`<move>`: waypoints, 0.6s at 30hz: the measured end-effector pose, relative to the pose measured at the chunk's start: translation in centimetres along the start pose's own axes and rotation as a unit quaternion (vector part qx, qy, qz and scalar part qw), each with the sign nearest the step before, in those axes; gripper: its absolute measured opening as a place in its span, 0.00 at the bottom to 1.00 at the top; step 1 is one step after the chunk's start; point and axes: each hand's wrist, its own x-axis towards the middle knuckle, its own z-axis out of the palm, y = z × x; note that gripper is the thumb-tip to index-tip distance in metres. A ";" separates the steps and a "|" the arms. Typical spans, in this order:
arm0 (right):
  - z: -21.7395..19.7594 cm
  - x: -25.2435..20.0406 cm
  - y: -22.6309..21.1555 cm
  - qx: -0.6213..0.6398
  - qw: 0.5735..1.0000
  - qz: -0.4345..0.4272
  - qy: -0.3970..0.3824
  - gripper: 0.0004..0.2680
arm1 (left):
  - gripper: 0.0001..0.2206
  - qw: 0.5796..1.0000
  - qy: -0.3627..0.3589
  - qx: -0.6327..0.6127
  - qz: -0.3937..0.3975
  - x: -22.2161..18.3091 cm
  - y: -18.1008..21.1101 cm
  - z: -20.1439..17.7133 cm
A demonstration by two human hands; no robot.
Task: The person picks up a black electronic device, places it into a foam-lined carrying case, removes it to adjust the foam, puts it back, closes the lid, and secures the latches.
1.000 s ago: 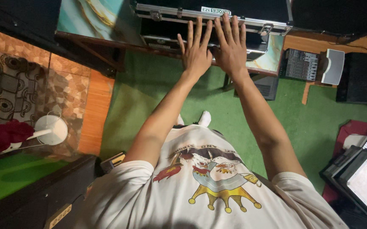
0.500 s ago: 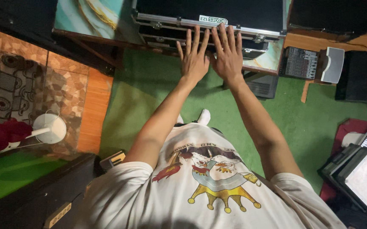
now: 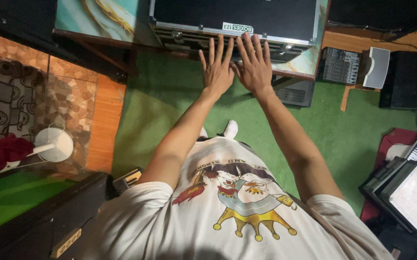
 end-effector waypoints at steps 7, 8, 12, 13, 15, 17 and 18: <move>0.6 -0.2 0.0 0.015 0.999 0.015 -0.038 0.29 | 0.45 1.000 -0.008 0.007 0.002 -0.2 -0.2 0.7; 0.6 -0.3 0.0 0.012 0.999 0.015 -0.037 0.29 | 0.45 1.000 -0.009 0.007 0.001 -0.3 -0.1 0.6; 0.9 -0.6 -0.4 0.001 0.999 0.012 -0.045 0.30 | 0.45 0.999 -0.047 0.004 -0.014 -0.5 -0.2 0.1; 0.9 -0.7 -0.4 -0.001 0.999 0.011 -0.051 0.31 | 0.45 0.999 -0.039 0.004 -0.011 -0.5 -0.1 0.0; 0.9 -0.8 -0.5 0.016 0.998 0.016 -0.054 0.31 | 0.45 0.999 -0.037 0.006 -0.009 -0.6 -0.1 -0.3; 0.9 -0.8 -0.5 0.025 0.998 0.020 -0.057 0.31 | 0.45 0.999 -0.047 0.010 -0.009 -0.6 -0.3 -0.6; 0.8 -0.8 -0.6 0.025 0.998 0.020 -0.059 0.31 | 0.45 0.999 -0.047 0.011 -0.009 -0.7 -0.4 -0.7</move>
